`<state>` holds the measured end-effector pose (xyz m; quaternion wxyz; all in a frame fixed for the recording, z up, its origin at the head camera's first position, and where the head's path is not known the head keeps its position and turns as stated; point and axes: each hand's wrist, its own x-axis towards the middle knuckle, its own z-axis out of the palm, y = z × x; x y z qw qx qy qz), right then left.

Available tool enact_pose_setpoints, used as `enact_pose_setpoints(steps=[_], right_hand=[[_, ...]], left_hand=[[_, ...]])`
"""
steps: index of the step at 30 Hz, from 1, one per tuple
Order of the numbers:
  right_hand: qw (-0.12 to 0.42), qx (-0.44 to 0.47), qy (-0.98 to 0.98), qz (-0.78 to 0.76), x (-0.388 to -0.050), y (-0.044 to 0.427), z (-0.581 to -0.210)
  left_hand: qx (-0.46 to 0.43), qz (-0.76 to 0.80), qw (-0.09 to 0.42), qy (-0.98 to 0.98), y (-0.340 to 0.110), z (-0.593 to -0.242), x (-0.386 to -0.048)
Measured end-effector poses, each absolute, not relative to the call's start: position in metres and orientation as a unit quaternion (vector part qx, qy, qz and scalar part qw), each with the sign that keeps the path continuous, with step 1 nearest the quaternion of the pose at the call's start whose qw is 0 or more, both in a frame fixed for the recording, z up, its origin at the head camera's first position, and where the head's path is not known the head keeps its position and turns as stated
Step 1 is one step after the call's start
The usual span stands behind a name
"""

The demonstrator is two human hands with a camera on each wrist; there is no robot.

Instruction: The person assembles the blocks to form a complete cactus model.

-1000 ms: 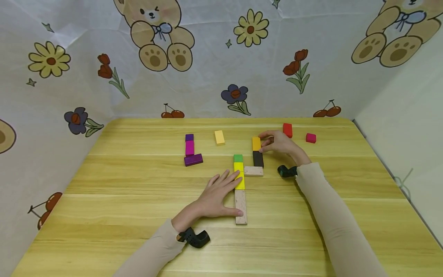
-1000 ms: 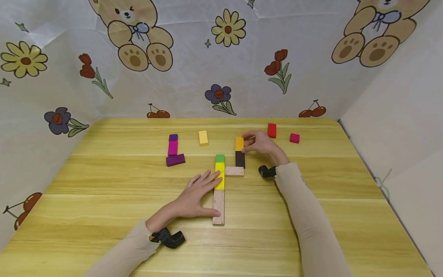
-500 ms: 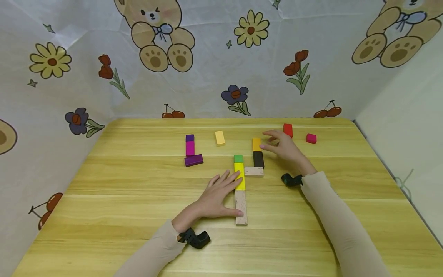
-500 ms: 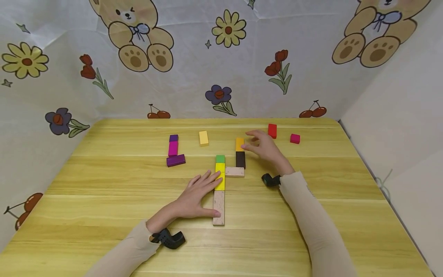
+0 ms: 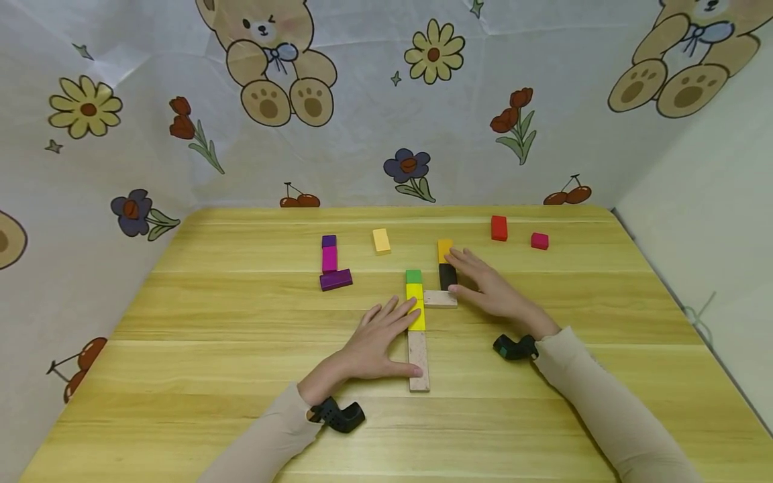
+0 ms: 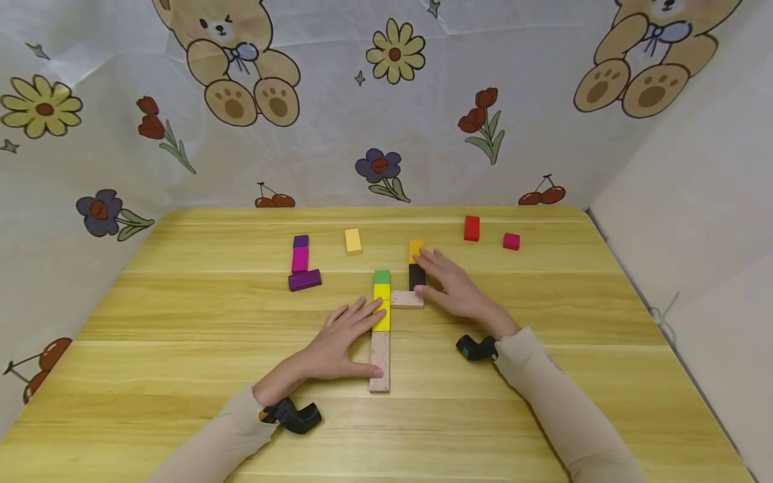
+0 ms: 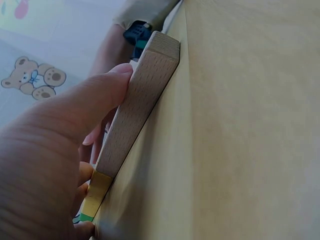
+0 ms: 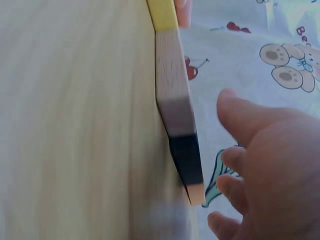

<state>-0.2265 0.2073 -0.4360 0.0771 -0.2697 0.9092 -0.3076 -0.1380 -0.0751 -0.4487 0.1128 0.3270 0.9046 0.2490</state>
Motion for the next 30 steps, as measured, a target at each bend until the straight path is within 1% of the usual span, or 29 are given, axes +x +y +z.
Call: enact_pose_setpoints(steps=[4,11,16,18,21,25,28,30], right_hand=[[0.066,-0.288,0.912,-0.284,-0.225,0.207,-0.441],[0.07,-0.297,0.918,-0.253,-0.224,0.204,-0.441],[0.07,-0.297,0.919,-0.251,-0.223,0.202,-0.439],[0.069,-0.297,0.919,-0.25,-0.223,0.202,-0.439],[0.071,-0.295,0.92,-0.248,-0.224,0.203,-0.439],[0.074,-0.291,0.92,-0.25,-0.224,0.203,-0.439],[0.071,-0.292,0.92,-0.25,-0.224,0.203,-0.441],[0.07,-0.295,0.92,-0.25,-0.224,0.203,-0.442]], left_hand=[[0.33,0.248,0.11,0.904,-0.074,-0.45,-0.138],[0.329,0.259,0.105,0.902,-0.074,-0.451,-0.139],[0.308,0.317,0.106,0.891,-0.077,-0.446,-0.142],[0.291,0.35,0.097,0.885,-0.079,-0.44,-0.146],[0.261,0.393,0.061,0.88,-0.082,-0.43,-0.162],[0.208,0.423,0.0,0.882,-0.09,-0.415,-0.197],[0.165,0.433,-0.025,0.886,-0.098,-0.407,-0.227],[0.139,0.439,-0.026,0.887,-0.103,-0.405,-0.245]])
